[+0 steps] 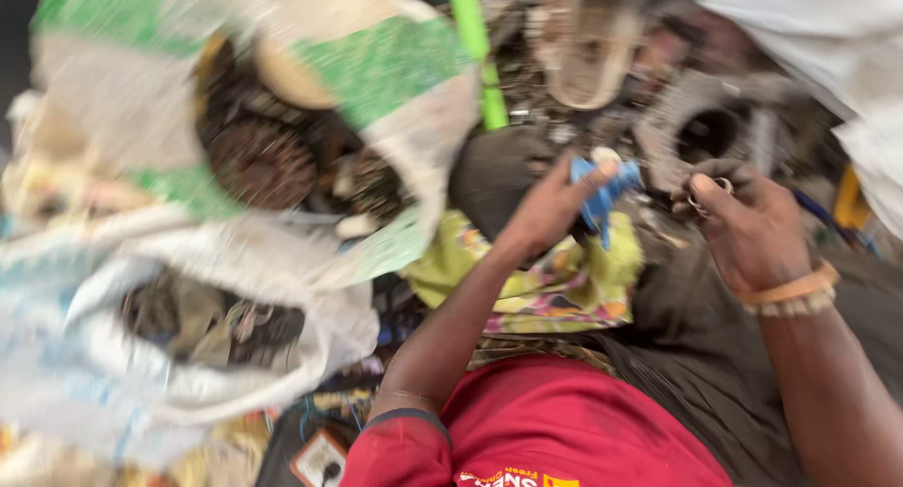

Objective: The person uses a hammer and a wrench to work on a blue metal part placed on a metal block. They repeatedly strike the part with the hammer and adjust it with the wrench, occasionally repositioning the part.

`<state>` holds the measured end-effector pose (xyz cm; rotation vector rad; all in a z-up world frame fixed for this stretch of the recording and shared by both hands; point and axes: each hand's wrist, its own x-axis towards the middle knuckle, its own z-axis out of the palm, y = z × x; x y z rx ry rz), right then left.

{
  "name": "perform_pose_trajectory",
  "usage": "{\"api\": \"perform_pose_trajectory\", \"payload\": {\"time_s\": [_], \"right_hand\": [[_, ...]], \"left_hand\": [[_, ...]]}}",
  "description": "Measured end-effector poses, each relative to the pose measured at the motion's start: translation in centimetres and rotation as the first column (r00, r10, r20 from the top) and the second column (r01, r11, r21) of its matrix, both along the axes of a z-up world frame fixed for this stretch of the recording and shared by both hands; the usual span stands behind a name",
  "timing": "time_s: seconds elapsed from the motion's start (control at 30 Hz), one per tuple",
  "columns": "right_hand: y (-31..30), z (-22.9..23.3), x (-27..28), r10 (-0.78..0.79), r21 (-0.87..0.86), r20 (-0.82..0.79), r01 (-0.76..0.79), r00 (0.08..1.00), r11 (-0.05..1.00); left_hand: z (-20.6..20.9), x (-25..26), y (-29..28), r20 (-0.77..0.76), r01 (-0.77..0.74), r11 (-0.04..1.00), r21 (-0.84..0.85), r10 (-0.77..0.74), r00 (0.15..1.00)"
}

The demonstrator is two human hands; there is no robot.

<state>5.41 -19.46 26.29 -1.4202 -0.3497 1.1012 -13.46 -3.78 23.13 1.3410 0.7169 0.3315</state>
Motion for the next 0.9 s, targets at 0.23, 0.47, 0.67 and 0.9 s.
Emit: {"api": "perform_pose_trajectory", "payload": {"time_s": [0.23,0.47,0.67,0.9], "right_hand": [[17.2,15.1,-18.5,0.368,0.106,0.773,-0.678,0.516,0.728],[12.8,13.8,-11.3,0.256,0.314,0.729,-0.643,0.635,0.699],[8.0,7.3,-0.3,0.553,-0.534,0.655,-0.203,0.515,0.821],[2.1,3.1,4.7,0.457,-0.182,0.548,-0.433,0.701,0.883]], "left_hand": [[-3.9,-5.1,-0.1,0.059,0.063,0.910,-0.410,-0.042,0.997],[-3.7,-8.3,0.8,0.164,0.011,0.916,-0.402,0.060,0.985],[0.5,-5.3,2.9,0.350,0.171,0.983,-0.064,-0.139,0.926],[3.4,2.0,2.9,0.260,0.185,0.953,0.240,-0.247,0.933]]}}
